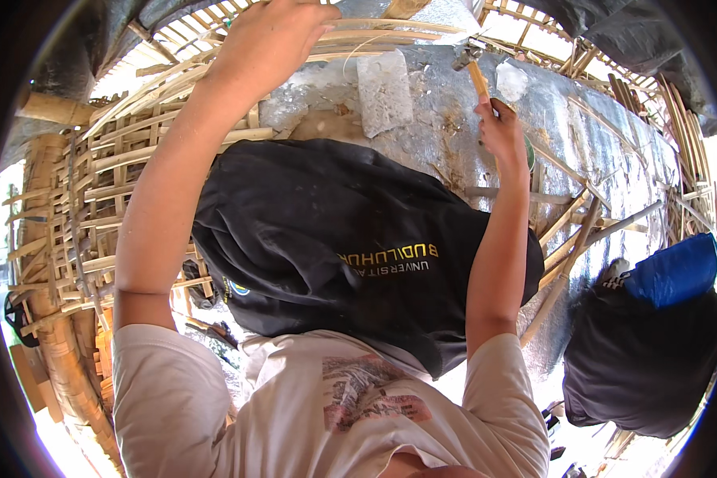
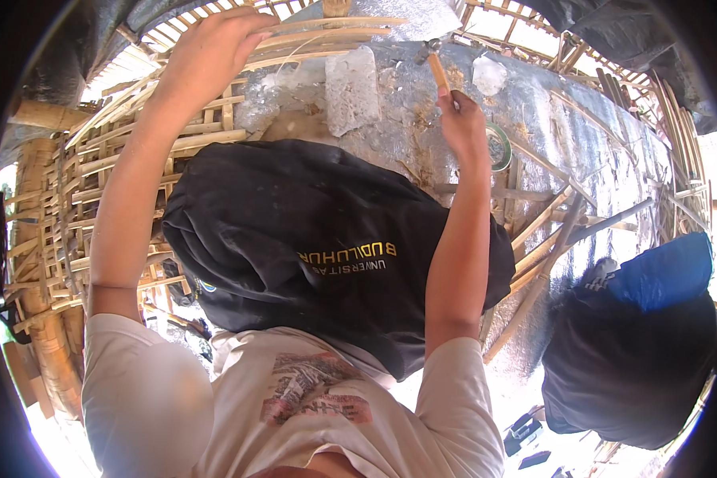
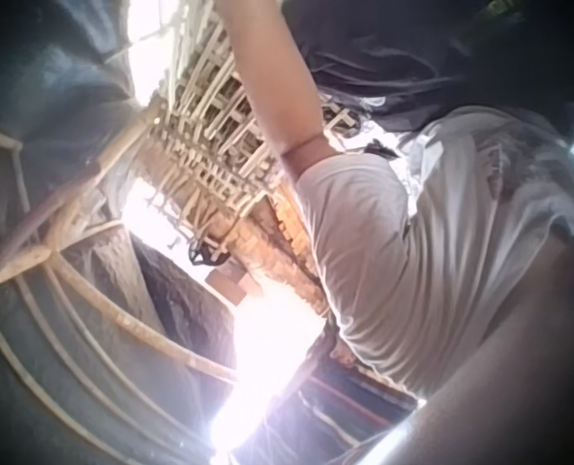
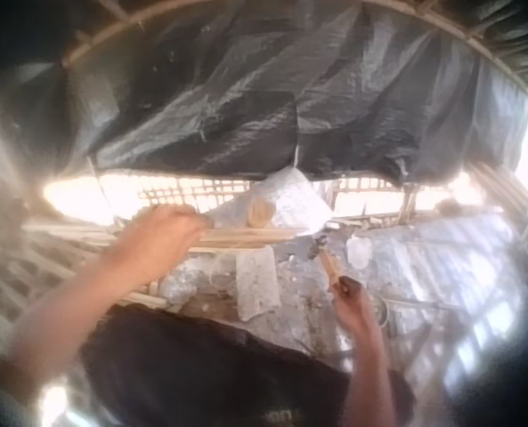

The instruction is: The person constructs a bamboo lattice structure, placing thin bamboo strips over a curved frame and securing them using a hammer. They handle the strips by hand and repeatedly strike the junctions to fix the pieces in place.

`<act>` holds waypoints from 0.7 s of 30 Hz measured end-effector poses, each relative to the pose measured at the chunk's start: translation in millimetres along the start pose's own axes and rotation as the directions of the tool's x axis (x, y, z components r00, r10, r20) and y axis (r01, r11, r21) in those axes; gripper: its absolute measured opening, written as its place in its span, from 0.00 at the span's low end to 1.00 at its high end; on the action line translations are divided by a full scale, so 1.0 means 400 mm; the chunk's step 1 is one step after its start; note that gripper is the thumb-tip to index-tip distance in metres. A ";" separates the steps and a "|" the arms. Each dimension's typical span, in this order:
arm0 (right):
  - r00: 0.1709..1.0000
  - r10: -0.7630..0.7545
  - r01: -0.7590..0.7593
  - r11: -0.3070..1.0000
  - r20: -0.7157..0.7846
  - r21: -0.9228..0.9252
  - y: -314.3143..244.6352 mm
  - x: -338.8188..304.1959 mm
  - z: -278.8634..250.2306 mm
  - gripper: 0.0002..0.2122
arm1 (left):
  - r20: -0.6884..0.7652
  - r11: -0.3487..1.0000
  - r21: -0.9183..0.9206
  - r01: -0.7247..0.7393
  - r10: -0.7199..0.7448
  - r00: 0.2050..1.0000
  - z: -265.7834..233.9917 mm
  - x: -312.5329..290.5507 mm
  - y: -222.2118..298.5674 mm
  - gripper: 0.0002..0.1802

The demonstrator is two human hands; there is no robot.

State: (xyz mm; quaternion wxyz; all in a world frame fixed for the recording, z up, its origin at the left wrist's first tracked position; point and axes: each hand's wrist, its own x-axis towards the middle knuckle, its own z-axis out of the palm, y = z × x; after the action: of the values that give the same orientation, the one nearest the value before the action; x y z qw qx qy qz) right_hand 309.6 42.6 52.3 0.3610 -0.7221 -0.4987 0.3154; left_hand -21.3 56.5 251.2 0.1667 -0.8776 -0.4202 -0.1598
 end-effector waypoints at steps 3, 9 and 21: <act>0.999 -0.033 0.033 0.999 -0.006 -0.005 0.005 0.006 0.005 0.23 | -0.010 0.997 -0.083 -0.006 0.005 1.000 0.032 -0.028 -0.005 0.12; 0.999 -0.033 0.033 0.999 0.005 0.042 0.001 -0.008 -0.002 0.23 | -0.020 0.975 -0.217 0.057 -0.063 0.998 0.071 -0.163 0.093 0.13; 0.997 -0.063 0.059 0.995 0.046 0.085 0.017 -0.005 0.023 0.21 | 0.097 0.925 -0.213 0.316 -0.302 0.948 0.220 -0.402 0.278 0.19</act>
State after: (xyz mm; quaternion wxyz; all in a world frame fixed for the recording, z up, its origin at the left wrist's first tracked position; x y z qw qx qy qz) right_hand 304.7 40.8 41.8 0.3881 -0.6831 -0.5155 0.3422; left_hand -16.6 -81.6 87.3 0.0255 -0.8182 -0.5372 -0.2030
